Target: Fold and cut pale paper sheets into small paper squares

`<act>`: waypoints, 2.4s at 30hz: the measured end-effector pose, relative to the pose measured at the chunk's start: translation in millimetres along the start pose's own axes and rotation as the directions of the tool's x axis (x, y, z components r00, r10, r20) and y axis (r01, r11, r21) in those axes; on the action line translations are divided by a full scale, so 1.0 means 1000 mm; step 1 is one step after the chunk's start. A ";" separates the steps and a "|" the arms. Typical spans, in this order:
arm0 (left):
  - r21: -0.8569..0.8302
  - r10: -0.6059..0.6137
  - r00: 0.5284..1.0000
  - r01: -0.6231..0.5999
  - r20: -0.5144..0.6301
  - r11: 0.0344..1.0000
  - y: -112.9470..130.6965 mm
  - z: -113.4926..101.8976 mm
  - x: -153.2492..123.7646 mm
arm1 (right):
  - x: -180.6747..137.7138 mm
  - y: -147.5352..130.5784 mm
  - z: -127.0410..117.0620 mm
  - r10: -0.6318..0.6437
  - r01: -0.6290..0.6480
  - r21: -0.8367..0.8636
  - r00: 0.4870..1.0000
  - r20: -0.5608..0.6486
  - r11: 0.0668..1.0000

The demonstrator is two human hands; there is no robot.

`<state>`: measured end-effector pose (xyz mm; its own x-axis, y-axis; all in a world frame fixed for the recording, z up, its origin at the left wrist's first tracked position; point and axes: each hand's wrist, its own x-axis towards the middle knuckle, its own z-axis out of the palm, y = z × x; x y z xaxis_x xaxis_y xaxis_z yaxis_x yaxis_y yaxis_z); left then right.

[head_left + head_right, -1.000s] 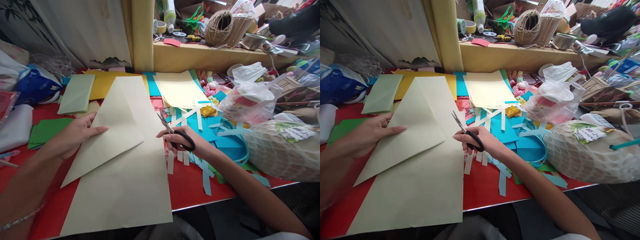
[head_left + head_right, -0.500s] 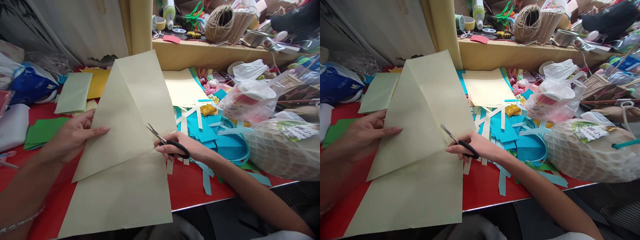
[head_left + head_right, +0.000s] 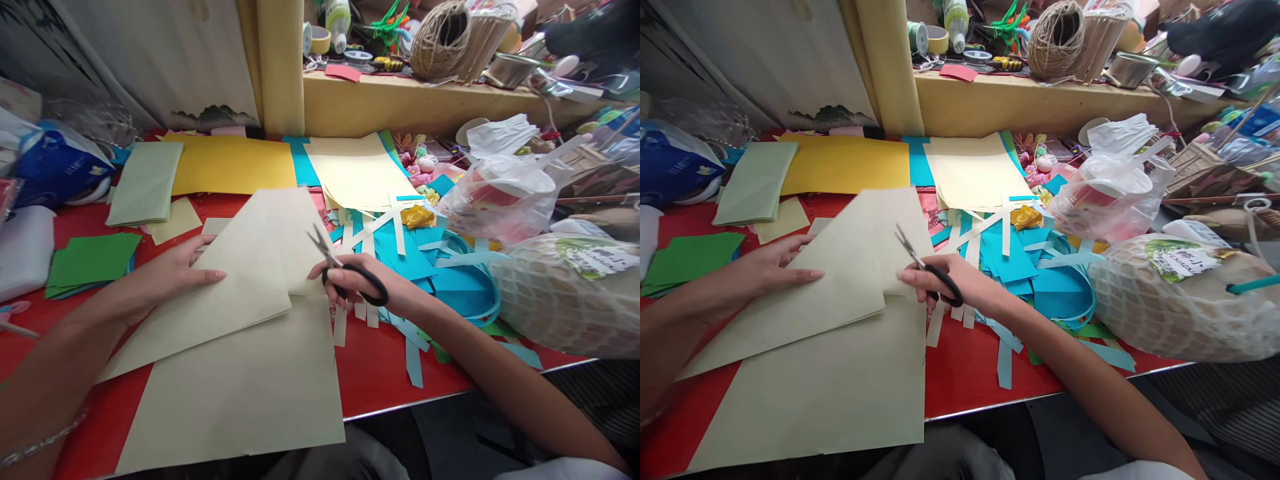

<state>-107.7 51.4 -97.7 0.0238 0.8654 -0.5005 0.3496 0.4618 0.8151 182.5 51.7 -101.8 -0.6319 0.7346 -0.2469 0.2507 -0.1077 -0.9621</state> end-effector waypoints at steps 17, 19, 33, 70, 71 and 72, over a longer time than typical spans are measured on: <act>0.894 0.598 0.748 -0.433 0.287 0.113 -0.040 0.037 0.023 | 0.007 0.009 0.005 -0.164 0.167 -0.004 0.963 -0.214 0.986; 0.896 0.594 0.744 -0.437 0.306 0.085 -0.040 0.036 0.025 | 0.005 0.008 0.008 -0.183 0.138 -0.248 0.968 -0.169 0.959; 0.861 0.730 0.632 -0.494 0.261 0.120 -0.008 0.030 0.067 | 0.011 0.015 0.022 -0.330 0.348 -0.803 0.922 0.202 0.484; 0.887 0.526 0.735 -0.453 0.427 -0.086 0.000 0.079 -0.018 | 0.031 0.012 0.008 -0.125 0.116 -0.261 0.992 -0.018 0.958; 0.871 0.516 0.722 -0.479 0.462 -0.109 0.000 0.079 -0.017 | 0.031 0.013 0.007 -0.116 0.103 -0.252 0.993 -0.036 0.962; 0.866 0.521 0.710 -0.483 0.474 -0.129 -0.001 0.076 -0.017 | 0.032 0.014 0.007 -0.105 0.089 -0.241 0.993 -0.058 0.966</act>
<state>-37.1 21.4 -112.6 0.6425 0.7631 -0.0693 0.7546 -0.6459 -0.1161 161.2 68.9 -124.1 -0.6110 0.7797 -0.1369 0.3632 0.1225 -0.9236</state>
